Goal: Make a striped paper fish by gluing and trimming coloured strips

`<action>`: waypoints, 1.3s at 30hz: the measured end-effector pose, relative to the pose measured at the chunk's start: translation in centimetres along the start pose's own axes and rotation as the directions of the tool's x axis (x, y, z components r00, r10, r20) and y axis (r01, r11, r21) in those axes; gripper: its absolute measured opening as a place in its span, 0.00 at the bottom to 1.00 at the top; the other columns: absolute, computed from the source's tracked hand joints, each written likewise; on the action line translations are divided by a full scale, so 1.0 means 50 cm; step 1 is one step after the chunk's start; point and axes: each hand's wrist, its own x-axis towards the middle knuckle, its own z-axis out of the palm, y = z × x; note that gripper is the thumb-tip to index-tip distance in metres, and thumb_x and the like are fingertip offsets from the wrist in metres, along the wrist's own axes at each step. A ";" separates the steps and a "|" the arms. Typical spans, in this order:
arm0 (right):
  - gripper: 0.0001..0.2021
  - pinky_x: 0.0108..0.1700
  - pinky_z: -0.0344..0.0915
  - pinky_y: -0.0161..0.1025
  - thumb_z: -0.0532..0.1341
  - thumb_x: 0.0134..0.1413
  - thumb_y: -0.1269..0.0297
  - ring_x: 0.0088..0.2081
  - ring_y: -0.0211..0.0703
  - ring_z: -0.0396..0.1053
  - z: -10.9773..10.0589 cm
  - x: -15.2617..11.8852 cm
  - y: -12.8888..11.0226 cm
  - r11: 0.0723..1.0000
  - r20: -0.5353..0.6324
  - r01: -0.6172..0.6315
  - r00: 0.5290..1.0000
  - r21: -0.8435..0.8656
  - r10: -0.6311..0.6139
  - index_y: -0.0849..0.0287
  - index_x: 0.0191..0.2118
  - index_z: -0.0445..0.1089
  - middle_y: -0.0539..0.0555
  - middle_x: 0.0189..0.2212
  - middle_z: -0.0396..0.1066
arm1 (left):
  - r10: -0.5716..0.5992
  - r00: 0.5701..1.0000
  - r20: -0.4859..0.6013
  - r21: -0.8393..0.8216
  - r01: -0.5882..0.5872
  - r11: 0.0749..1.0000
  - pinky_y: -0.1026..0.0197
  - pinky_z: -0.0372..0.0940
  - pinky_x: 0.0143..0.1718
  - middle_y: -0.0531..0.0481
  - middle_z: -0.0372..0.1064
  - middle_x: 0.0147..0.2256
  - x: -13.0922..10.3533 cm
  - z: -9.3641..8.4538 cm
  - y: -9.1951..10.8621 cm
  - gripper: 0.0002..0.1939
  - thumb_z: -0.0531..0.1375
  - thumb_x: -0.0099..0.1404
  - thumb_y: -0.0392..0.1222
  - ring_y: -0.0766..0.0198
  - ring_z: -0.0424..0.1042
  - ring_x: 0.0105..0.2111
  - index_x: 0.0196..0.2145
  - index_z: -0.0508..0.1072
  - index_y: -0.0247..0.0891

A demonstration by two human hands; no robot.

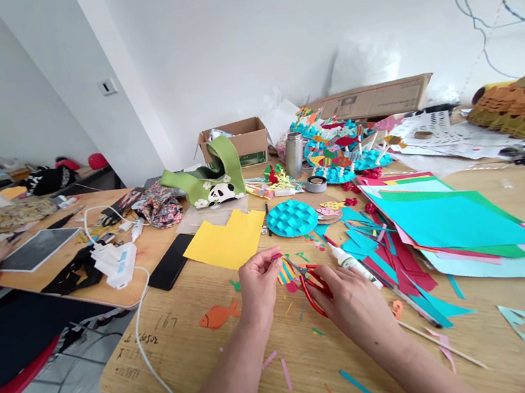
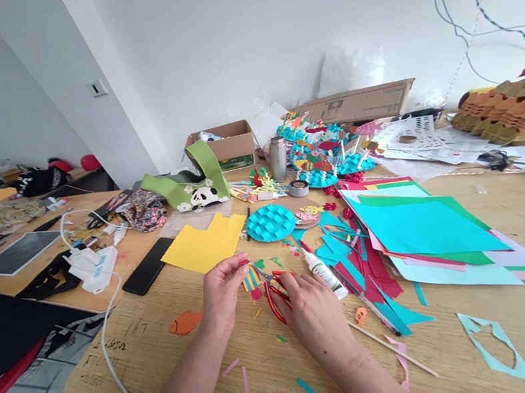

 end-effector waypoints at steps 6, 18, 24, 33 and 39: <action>0.18 0.33 0.58 0.38 0.47 0.66 0.56 0.28 0.45 0.71 -0.001 0.000 0.002 1.000 -0.010 0.004 1.000 0.015 -0.004 0.59 0.36 0.69 0.54 0.24 0.73 | -0.004 1.000 0.003 -0.005 0.004 1.000 0.61 0.67 0.38 0.45 0.77 0.32 -0.002 0.000 0.002 0.11 0.66 0.47 0.34 0.61 0.75 0.33 0.32 0.79 0.34; 0.18 0.31 0.56 0.38 0.47 0.66 0.54 0.27 0.44 0.70 -0.004 0.004 0.003 1.000 -0.004 0.003 1.000 0.030 -0.003 0.58 0.34 0.68 0.52 0.23 0.71 | -0.013 1.000 0.002 -0.018 0.013 1.000 0.62 0.67 0.37 0.46 0.77 0.32 -0.001 0.000 0.005 0.11 0.66 0.46 0.34 0.63 0.74 0.32 0.31 0.79 0.34; 0.14 0.34 0.57 0.38 0.51 0.64 0.56 0.30 0.45 0.71 0.001 0.000 0.003 0.999 -0.016 -0.006 1.000 0.043 0.007 0.59 0.38 0.69 0.53 0.26 0.74 | -0.017 1.000 -0.006 -0.022 0.017 1.000 0.62 0.67 0.37 0.45 0.77 0.33 0.000 0.001 0.000 0.11 0.66 0.46 0.34 0.62 0.75 0.33 0.32 0.79 0.34; 0.11 0.35 0.58 0.39 0.54 0.63 0.58 0.32 0.46 0.72 0.004 0.000 0.004 0.999 0.006 -0.012 1.000 0.038 0.012 0.59 0.38 0.69 0.54 0.29 0.75 | -0.020 1.000 0.008 -0.022 0.020 1.000 0.61 0.67 0.37 0.45 0.77 0.33 -0.001 0.001 0.000 0.11 0.66 0.47 0.34 0.62 0.75 0.33 0.32 0.79 0.34; 0.11 0.35 0.58 0.39 0.55 0.63 0.58 0.31 0.46 0.72 0.002 0.001 0.003 0.999 0.017 -0.019 1.000 0.048 0.018 0.59 0.38 0.68 0.54 0.29 0.75 | 0.007 1.000 0.021 0.018 -0.007 1.000 0.61 0.67 0.38 0.46 0.77 0.33 -0.001 -0.001 -0.003 0.11 0.65 0.49 0.33 0.62 0.75 0.34 0.33 0.79 0.35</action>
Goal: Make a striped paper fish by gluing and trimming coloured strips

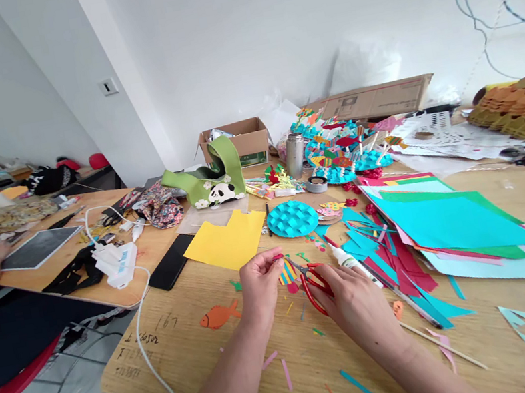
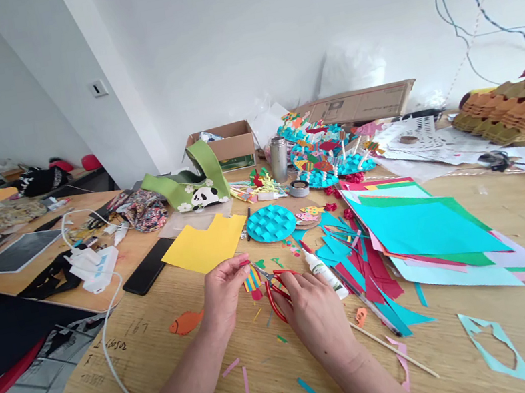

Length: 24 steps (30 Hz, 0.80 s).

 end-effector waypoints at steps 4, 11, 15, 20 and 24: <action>0.10 0.35 0.58 0.39 0.55 0.62 0.58 0.31 0.46 0.72 0.000 -0.002 0.000 1.000 -0.004 -0.001 1.000 -0.008 0.001 0.59 0.38 0.68 0.53 0.29 0.75 | 0.011 1.000 0.007 0.034 -0.012 0.999 0.61 0.67 0.38 0.46 0.77 0.34 0.000 -0.001 0.000 0.11 0.65 0.49 0.32 0.62 0.75 0.34 0.33 0.79 0.35; 0.12 0.35 0.57 0.39 0.53 0.63 0.57 0.31 0.46 0.72 -0.001 -0.003 0.002 1.000 -0.017 0.008 1.000 -0.012 -0.008 0.59 0.36 0.68 0.54 0.28 0.75 | 0.011 1.000 -0.003 0.035 -0.011 0.999 0.61 0.67 0.38 0.45 0.77 0.34 0.001 0.000 0.000 0.10 0.65 0.49 0.32 0.62 0.75 0.34 0.33 0.79 0.35; 0.13 0.35 0.58 0.39 0.52 0.64 0.57 0.31 0.46 0.72 -0.002 0.000 0.002 1.000 -0.029 0.016 0.999 -0.018 -0.017 0.59 0.37 0.68 0.54 0.29 0.76 | 0.009 1.000 -0.006 0.018 -0.009 1.000 0.62 0.67 0.38 0.45 0.77 0.34 -0.001 0.001 0.003 0.10 0.65 0.49 0.32 0.62 0.75 0.34 0.32 0.79 0.35; 0.13 0.34 0.59 0.39 0.51 0.65 0.57 0.31 0.47 0.72 -0.002 0.001 0.004 1.000 -0.018 -0.001 1.000 0.016 0.002 0.58 0.36 0.68 0.54 0.27 0.74 | -0.008 1.000 -0.003 -0.013 0.008 1.000 0.62 0.67 0.37 0.45 0.77 0.33 -0.002 0.002 0.005 0.11 0.66 0.47 0.34 0.62 0.75 0.33 0.32 0.79 0.35; 0.12 0.30 0.60 0.39 0.53 0.62 0.56 0.29 0.46 0.70 0.000 0.001 0.005 0.977 0.007 -0.147 0.989 0.153 0.147 0.58 0.35 0.67 0.54 0.26 0.73 | 0.004 1.000 0.009 -0.037 -0.004 0.999 0.63 0.66 0.36 0.47 0.77 0.32 -0.001 0.000 0.006 0.15 0.67 0.46 0.35 0.64 0.74 0.32 0.36 0.79 0.35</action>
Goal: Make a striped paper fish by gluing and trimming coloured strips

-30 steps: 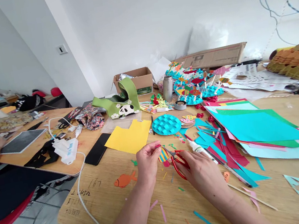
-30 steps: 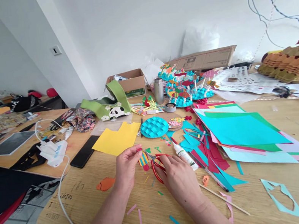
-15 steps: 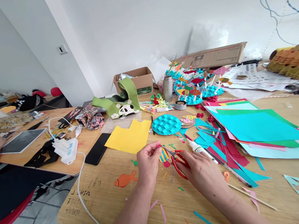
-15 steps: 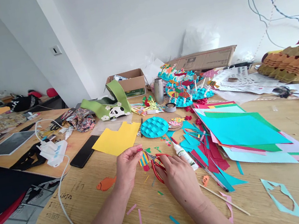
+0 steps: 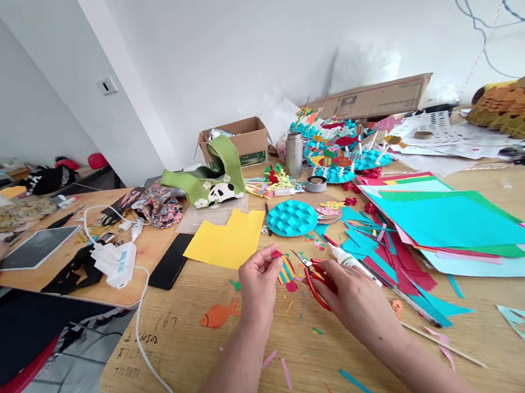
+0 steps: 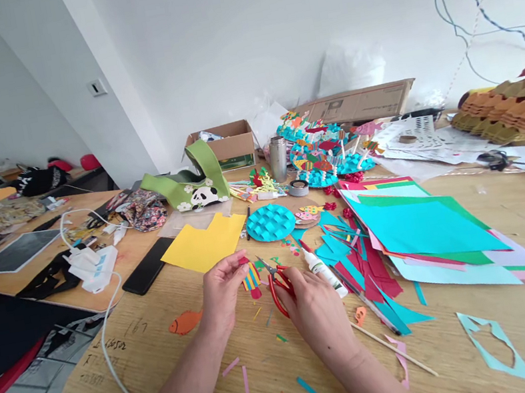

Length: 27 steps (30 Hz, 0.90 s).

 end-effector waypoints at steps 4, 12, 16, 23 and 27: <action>0.14 0.24 0.59 0.36 0.60 0.54 0.51 0.23 0.41 0.66 0.000 0.009 -0.007 0.884 0.118 -0.277 0.961 0.377 0.251 0.57 0.32 0.64 0.50 0.21 0.68 | -0.016 0.999 0.039 0.007 0.016 1.000 0.63 0.65 0.35 0.50 0.75 0.28 -0.002 0.000 0.002 0.21 0.67 0.47 0.36 0.65 0.72 0.29 0.42 0.77 0.35; 0.22 0.29 0.67 0.39 0.69 0.37 0.47 0.27 0.42 0.69 -0.008 0.025 -0.027 0.421 0.338 -0.429 0.900 0.799 0.276 0.56 0.30 0.62 0.51 0.25 0.70 | -0.103 0.986 0.132 0.022 0.101 0.995 0.63 0.65 0.36 0.48 0.76 0.29 -0.020 0.015 0.005 0.21 0.67 0.47 0.36 0.64 0.73 0.31 0.42 0.76 0.35; 0.20 0.28 0.68 0.38 0.69 0.38 0.48 0.29 0.44 0.71 -0.008 0.025 -0.025 0.398 0.340 -0.438 0.893 0.806 0.293 0.55 0.30 0.62 0.51 0.25 0.70 | -0.165 0.972 0.170 -0.020 0.171 0.985 0.63 0.66 0.35 0.46 0.76 0.31 -0.024 0.017 0.009 0.23 0.68 0.46 0.37 0.62 0.73 0.32 0.42 0.76 0.34; 0.18 0.27 0.68 0.38 0.70 0.38 0.56 0.28 0.43 0.71 -0.010 0.026 -0.026 0.357 0.345 -0.436 0.892 0.826 0.290 0.57 0.30 0.63 0.50 0.25 0.70 | -0.253 0.935 0.249 0.009 0.258 0.966 0.63 0.65 0.28 0.47 0.74 0.29 -0.025 0.014 0.012 0.15 0.67 0.47 0.43 0.63 0.71 0.28 0.33 0.77 0.33; 0.17 0.27 0.68 0.38 0.70 0.37 0.57 0.26 0.41 0.70 -0.009 0.026 -0.027 0.374 0.336 -0.414 0.906 0.830 0.257 0.57 0.30 0.64 0.49 0.23 0.69 | -0.251 0.938 0.239 0.086 0.237 0.968 0.66 0.62 0.25 0.51 0.70 0.22 -0.025 0.014 0.005 0.12 0.68 0.46 0.44 0.68 0.68 0.23 0.23 0.74 0.33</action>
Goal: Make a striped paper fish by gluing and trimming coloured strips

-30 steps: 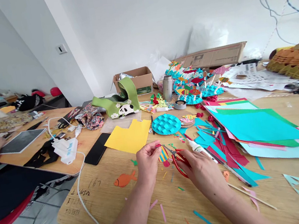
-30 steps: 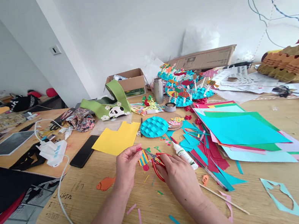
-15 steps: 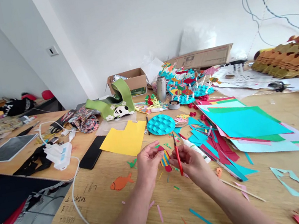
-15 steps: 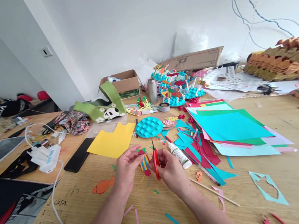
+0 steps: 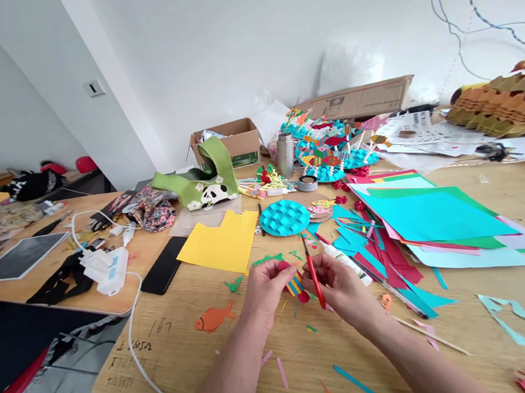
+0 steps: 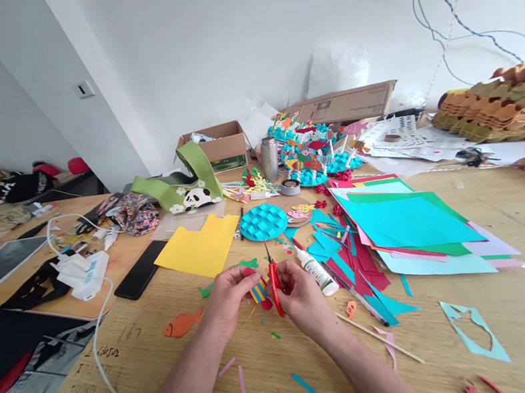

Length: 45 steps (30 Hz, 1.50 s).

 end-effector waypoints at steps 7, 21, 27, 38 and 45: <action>0.18 0.28 0.70 0.38 0.70 0.37 0.56 0.28 0.43 0.71 -0.004 0.002 0.005 1.000 -0.042 -0.024 0.999 -0.007 0.024 0.56 0.31 0.64 0.50 0.24 0.70 | -0.029 1.000 0.007 -0.042 0.030 0.999 0.64 0.64 0.25 0.51 0.70 0.21 0.002 -0.001 0.000 0.15 0.69 0.46 0.48 0.66 0.68 0.22 0.22 0.73 0.34; 0.19 0.25 0.67 0.36 0.71 0.37 0.55 0.25 0.40 0.70 -0.012 0.006 0.014 0.999 -0.029 -0.030 0.999 0.011 0.030 0.57 0.31 0.63 0.49 0.23 0.69 | -0.004 1.000 -0.002 0.063 0.004 0.998 0.63 0.64 0.27 0.49 0.73 0.24 0.004 -0.009 -0.002 0.16 0.69 0.45 0.50 0.65 0.70 0.23 0.25 0.76 0.34; 0.20 0.27 0.69 0.38 0.71 0.35 0.54 0.26 0.42 0.71 -0.013 0.007 0.012 1.000 -0.047 -0.014 0.999 -0.010 0.014 0.57 0.30 0.64 0.50 0.24 0.71 | -0.046 0.999 0.000 -0.028 0.046 0.999 0.63 0.63 0.26 0.48 0.72 0.23 0.008 -0.011 0.001 0.22 0.67 0.48 0.58 0.66 0.68 0.22 0.25 0.76 0.34; 0.19 0.25 0.64 0.35 0.72 0.35 0.57 0.24 0.38 0.67 -0.017 0.010 0.016 0.999 -0.032 -0.047 0.998 0.019 0.048 0.57 0.30 0.63 0.48 0.22 0.69 | -0.058 0.998 0.036 0.022 0.057 0.998 0.66 0.61 0.26 0.48 0.73 0.25 0.003 -0.009 0.008 0.20 0.71 0.43 0.51 0.68 0.68 0.23 0.27 0.76 0.33; 0.16 0.24 0.61 0.35 0.69 0.41 0.58 0.22 0.37 0.65 -0.016 0.005 0.015 0.998 0.029 -0.021 0.999 -0.060 0.023 0.58 0.31 0.63 0.48 0.22 0.69 | -0.031 0.999 0.044 0.082 0.027 0.996 0.65 0.62 0.26 0.49 0.72 0.24 0.004 -0.011 0.002 0.14 0.70 0.44 0.45 0.67 0.69 0.24 0.26 0.75 0.32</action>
